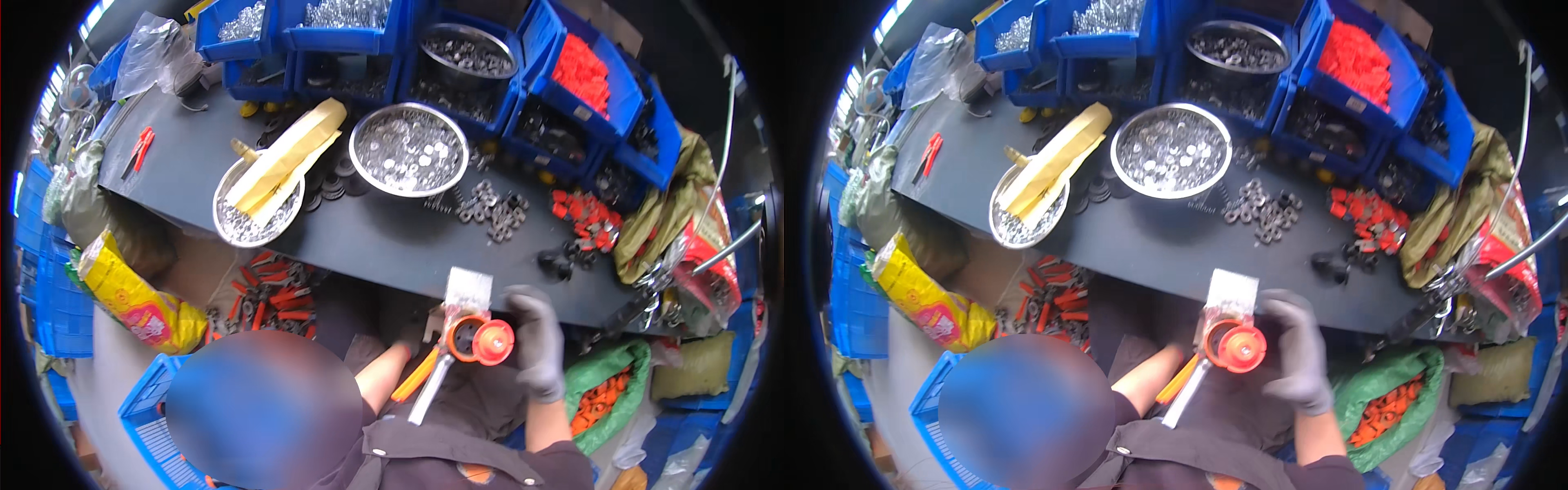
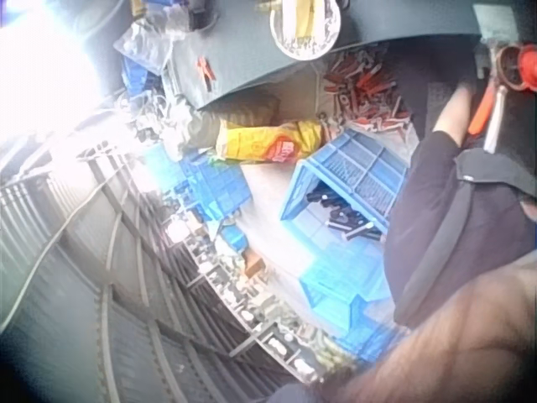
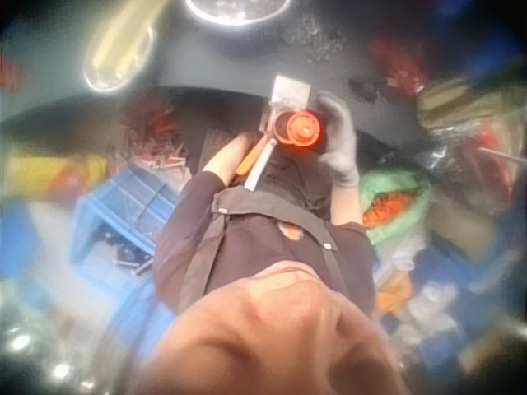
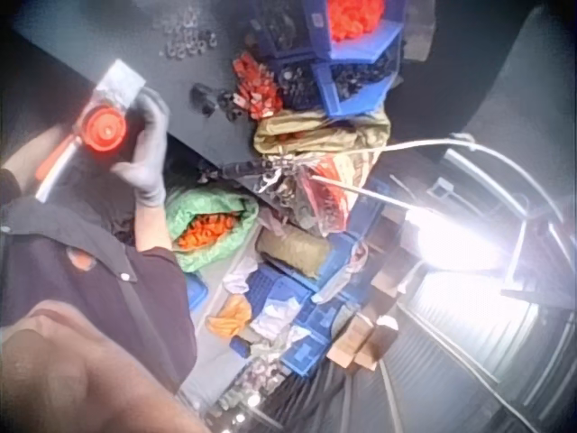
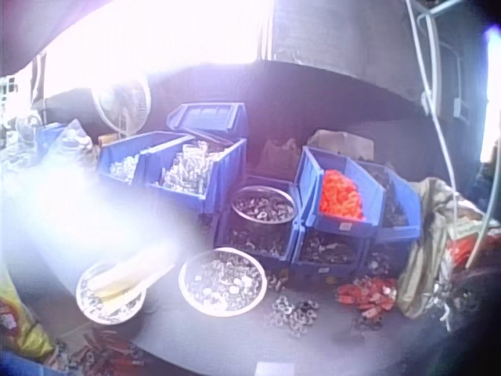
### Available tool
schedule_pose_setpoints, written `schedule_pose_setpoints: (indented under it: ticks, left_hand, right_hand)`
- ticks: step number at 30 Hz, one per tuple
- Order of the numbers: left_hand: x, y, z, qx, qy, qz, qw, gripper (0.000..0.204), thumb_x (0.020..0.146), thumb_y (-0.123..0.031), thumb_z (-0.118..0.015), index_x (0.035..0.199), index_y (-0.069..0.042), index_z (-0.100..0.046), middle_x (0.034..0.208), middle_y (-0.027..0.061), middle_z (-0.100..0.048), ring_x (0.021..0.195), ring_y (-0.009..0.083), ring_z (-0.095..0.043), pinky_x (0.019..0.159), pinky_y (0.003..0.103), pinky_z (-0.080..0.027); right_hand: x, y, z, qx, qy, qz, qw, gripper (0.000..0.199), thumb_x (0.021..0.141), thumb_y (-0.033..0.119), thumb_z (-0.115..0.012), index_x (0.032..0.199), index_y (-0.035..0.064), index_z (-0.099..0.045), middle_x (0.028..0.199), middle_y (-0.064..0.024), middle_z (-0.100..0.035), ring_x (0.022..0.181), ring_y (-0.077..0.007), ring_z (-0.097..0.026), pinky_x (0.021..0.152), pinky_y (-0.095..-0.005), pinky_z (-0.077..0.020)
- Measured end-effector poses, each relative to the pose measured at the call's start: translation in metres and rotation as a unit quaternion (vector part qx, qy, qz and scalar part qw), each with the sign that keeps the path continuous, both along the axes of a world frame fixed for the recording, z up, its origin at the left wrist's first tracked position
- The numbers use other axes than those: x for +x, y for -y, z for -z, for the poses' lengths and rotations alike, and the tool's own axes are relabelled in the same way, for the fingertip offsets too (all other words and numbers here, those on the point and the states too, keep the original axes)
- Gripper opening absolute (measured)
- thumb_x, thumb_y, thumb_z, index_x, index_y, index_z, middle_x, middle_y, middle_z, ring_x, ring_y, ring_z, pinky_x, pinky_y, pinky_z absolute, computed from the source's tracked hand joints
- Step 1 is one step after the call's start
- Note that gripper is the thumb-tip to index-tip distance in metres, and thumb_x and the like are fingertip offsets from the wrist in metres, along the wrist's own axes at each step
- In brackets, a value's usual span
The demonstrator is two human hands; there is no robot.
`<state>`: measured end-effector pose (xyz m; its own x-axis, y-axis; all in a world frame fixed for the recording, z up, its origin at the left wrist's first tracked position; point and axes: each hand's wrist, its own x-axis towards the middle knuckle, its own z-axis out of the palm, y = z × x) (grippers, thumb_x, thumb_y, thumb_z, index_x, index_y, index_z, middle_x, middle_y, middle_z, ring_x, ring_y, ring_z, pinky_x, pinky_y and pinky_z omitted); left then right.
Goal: The person assembles caulking guns by fastening components onto the trigger handle mechanism using a power tool, attaching the plunger rod and cylinder, applying a label, and placing the completed tool into a crate.
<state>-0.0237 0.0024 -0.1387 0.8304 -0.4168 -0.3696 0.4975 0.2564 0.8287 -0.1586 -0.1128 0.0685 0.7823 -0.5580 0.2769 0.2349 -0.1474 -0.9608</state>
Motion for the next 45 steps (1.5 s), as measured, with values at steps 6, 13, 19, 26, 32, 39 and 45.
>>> schedule_pose_setpoints:
  ticks: [6, 13, 19, 26, 32, 39, 45]
  left_hand:
    - [-0.008, 0.009, -0.002, -0.152, -0.035, -0.045, 0.987, 0.033, 0.095, -0.025, -0.062, 0.117, -0.001, -0.063, 0.109, 0.0101, -0.068, 0.100, 0.0200, -0.064, 0.091, 0.034, -0.050]
    - [0.001, -0.008, 0.005, -0.275, -0.056, -0.078, 0.957, 0.030, 0.094, -0.023, -0.064, 0.114, -0.002, -0.064, 0.109, 0.0108, -0.068, 0.099, 0.0204, -0.064, 0.090, 0.035, -0.052]
    - [-0.004, -0.004, 0.005, -0.349, -0.094, -0.049, 0.931, 0.027, 0.092, -0.022, -0.065, 0.111, -0.003, -0.065, 0.109, 0.0114, -0.069, 0.099, 0.0208, -0.065, 0.090, 0.036, -0.053]
    - [-0.004, -0.006, 0.011, -0.400, -0.167, 0.031, 0.901, 0.024, 0.091, -0.020, -0.066, 0.108, -0.004, -0.066, 0.108, 0.0121, -0.069, 0.099, 0.0213, -0.066, 0.089, 0.036, -0.054]
    - [-0.003, 0.028, 0.004, -0.418, -0.288, 0.168, 0.845, 0.021, 0.089, -0.018, -0.068, 0.105, -0.005, -0.066, 0.108, 0.0127, -0.069, 0.099, 0.0216, -0.066, 0.088, 0.037, -0.055]
    - [0.076, 0.029, 0.123, -0.373, -0.107, 0.347, 0.854, 0.048, 0.082, -0.036, -0.070, 0.114, -0.001, -0.061, 0.096, 0.0097, -0.068, 0.081, 0.0200, -0.065, 0.067, 0.035, -0.054]
    - [0.067, 0.047, 0.062, -0.490, 0.071, 0.457, 0.738, 0.067, 0.062, -0.021, -0.091, 0.113, 0.007, -0.056, 0.076, 0.0102, -0.066, 0.060, 0.0156, -0.063, 0.048, 0.030, -0.048]
  right_hand:
    - [0.016, -0.025, 0.049, -0.334, -0.167, 0.020, 0.927, 0.083, 0.059, 0.026, -0.090, 0.133, 0.0089, -0.055, 0.130, -0.0128, -0.057, 0.124, -0.0334, -0.053, 0.104, -0.0448, -0.0411]
    - [0.024, -0.028, 0.039, -0.333, -0.132, 0.041, 0.933, 0.064, 0.064, 0.016, -0.086, 0.120, 0.0020, -0.059, 0.116, -0.0139, -0.061, 0.113, -0.0323, -0.058, 0.099, -0.0440, -0.0469]
    - [0.011, -0.020, 0.026, -0.365, -0.182, 0.055, 0.912, 0.074, 0.065, 0.022, -0.084, 0.129, -0.0007, -0.054, 0.126, -0.0175, -0.055, 0.121, -0.0341, -0.052, 0.104, -0.0430, -0.0424]
    - [0.028, 0.048, -0.182, -0.835, 0.125, -0.162, 0.511, 0.034, 0.082, 0.027, -0.067, 0.111, 0.0087, -0.061, 0.099, -0.0120, -0.062, 0.082, -0.0240, -0.063, 0.075, -0.0341, -0.0545]
    - [0.065, 0.066, -0.191, -0.829, -0.003, -0.108, 0.549, 0.019, 0.069, 0.029, -0.069, 0.069, 0.0117, -0.063, 0.059, -0.0053, -0.056, 0.048, -0.0209, -0.058, 0.042, -0.0363, -0.0429]
    - [0.020, 0.049, -0.214, -0.364, -0.349, -0.062, 0.861, 0.056, 0.088, 0.053, -0.055, 0.096, 0.0003, -0.074, 0.092, -0.0178, -0.073, 0.091, -0.0357, -0.070, 0.087, -0.0440, -0.0520]
    - [-0.286, 0.059, -0.131, -0.436, -0.214, 0.476, 0.733, 0.025, 0.091, 0.016, -0.070, 0.112, 0.0041, -0.069, 0.096, -0.0133, -0.071, 0.084, -0.0246, -0.070, 0.075, -0.0358, -0.0545]
